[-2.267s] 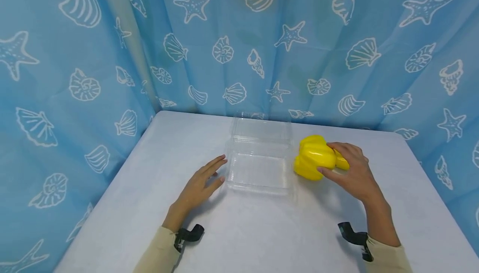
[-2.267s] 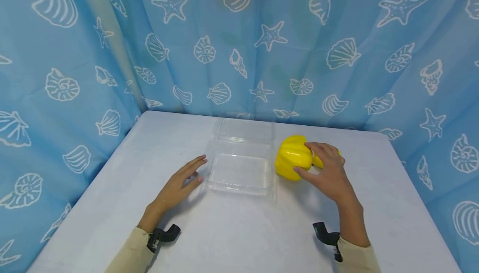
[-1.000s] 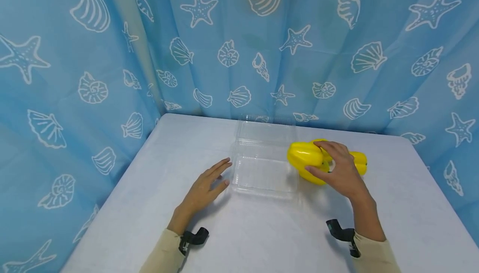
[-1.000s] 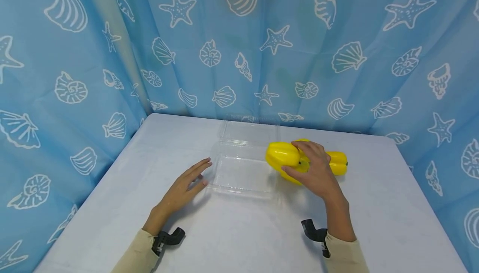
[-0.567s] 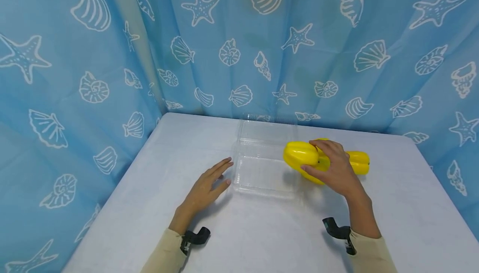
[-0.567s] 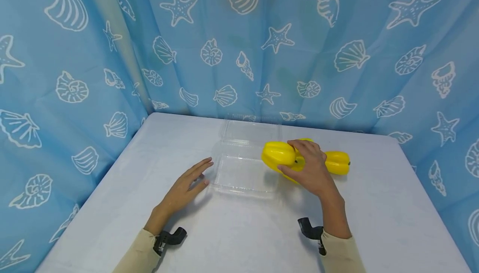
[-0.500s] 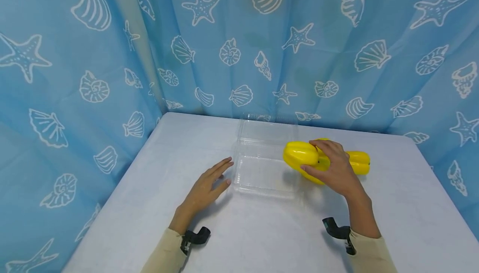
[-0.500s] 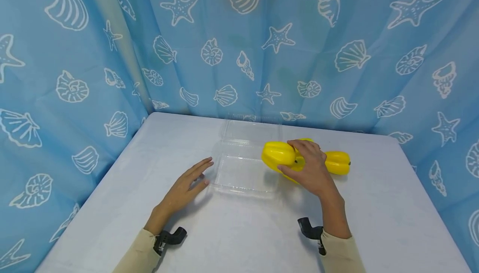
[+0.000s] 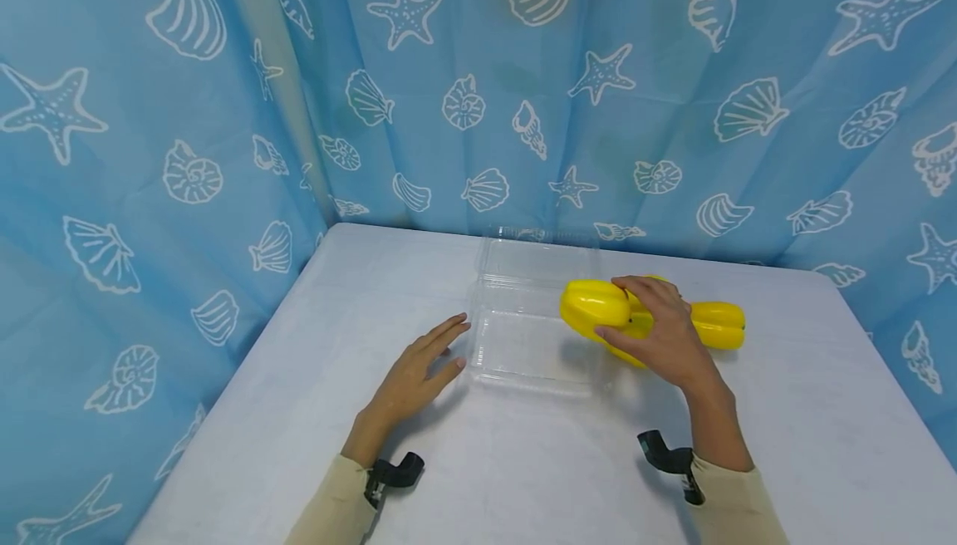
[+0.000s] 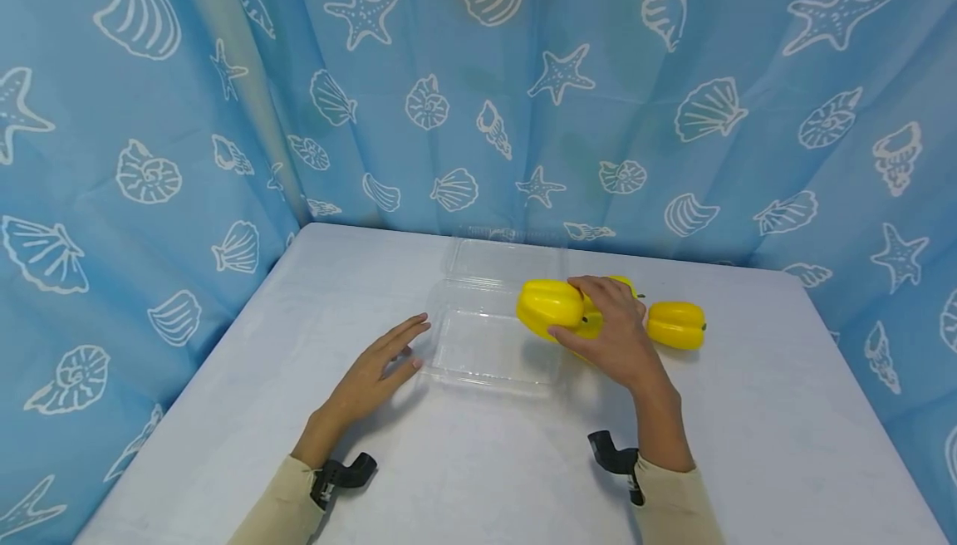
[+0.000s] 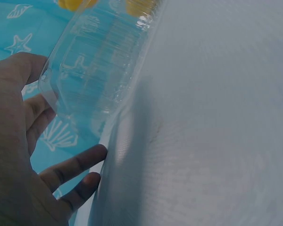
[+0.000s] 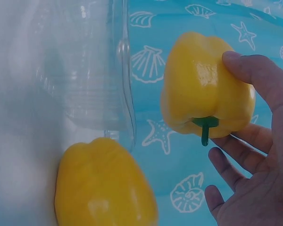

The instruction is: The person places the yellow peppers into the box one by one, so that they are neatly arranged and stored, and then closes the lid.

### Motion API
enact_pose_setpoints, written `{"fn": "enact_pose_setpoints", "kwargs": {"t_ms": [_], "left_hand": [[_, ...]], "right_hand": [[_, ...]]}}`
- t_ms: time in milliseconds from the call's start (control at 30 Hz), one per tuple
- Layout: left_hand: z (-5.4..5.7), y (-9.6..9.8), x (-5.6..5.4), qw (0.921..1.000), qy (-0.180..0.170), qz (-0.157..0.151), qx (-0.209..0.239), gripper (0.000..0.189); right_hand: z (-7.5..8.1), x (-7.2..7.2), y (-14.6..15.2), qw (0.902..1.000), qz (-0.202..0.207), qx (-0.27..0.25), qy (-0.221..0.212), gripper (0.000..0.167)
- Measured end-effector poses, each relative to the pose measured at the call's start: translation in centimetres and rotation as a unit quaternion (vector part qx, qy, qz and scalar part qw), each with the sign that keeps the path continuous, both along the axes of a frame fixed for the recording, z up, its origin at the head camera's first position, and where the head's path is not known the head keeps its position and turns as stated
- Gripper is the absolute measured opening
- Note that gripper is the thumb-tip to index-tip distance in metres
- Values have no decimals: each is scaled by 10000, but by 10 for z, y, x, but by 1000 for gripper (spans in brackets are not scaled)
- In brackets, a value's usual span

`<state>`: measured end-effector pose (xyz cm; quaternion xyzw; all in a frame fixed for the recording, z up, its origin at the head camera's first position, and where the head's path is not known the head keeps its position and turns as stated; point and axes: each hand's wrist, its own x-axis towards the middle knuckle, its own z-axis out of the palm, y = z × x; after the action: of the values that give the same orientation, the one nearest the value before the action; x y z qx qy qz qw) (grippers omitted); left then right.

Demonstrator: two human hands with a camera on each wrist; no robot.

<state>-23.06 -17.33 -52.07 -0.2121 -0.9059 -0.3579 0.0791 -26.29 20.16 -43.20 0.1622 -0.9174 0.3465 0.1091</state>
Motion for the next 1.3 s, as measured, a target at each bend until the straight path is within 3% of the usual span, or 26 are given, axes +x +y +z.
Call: {"fn": "enact_pose_setpoints", "kwargs": {"t_ms": [567,933,1300], "left_hand": [[-1,-3,-1,9999,-10,-96,-45,56],[1,-2,0,9997,145,-152,94,55],[0,-2,-1,9999,53,-138,36,56]], "right_hand": [[-3,-4,-15,9999,161,31,-9,70],[-2,-9,-27,9992,358,-65,192,69],[-5,-12,-36,9974,554,-144,446,66]]}}
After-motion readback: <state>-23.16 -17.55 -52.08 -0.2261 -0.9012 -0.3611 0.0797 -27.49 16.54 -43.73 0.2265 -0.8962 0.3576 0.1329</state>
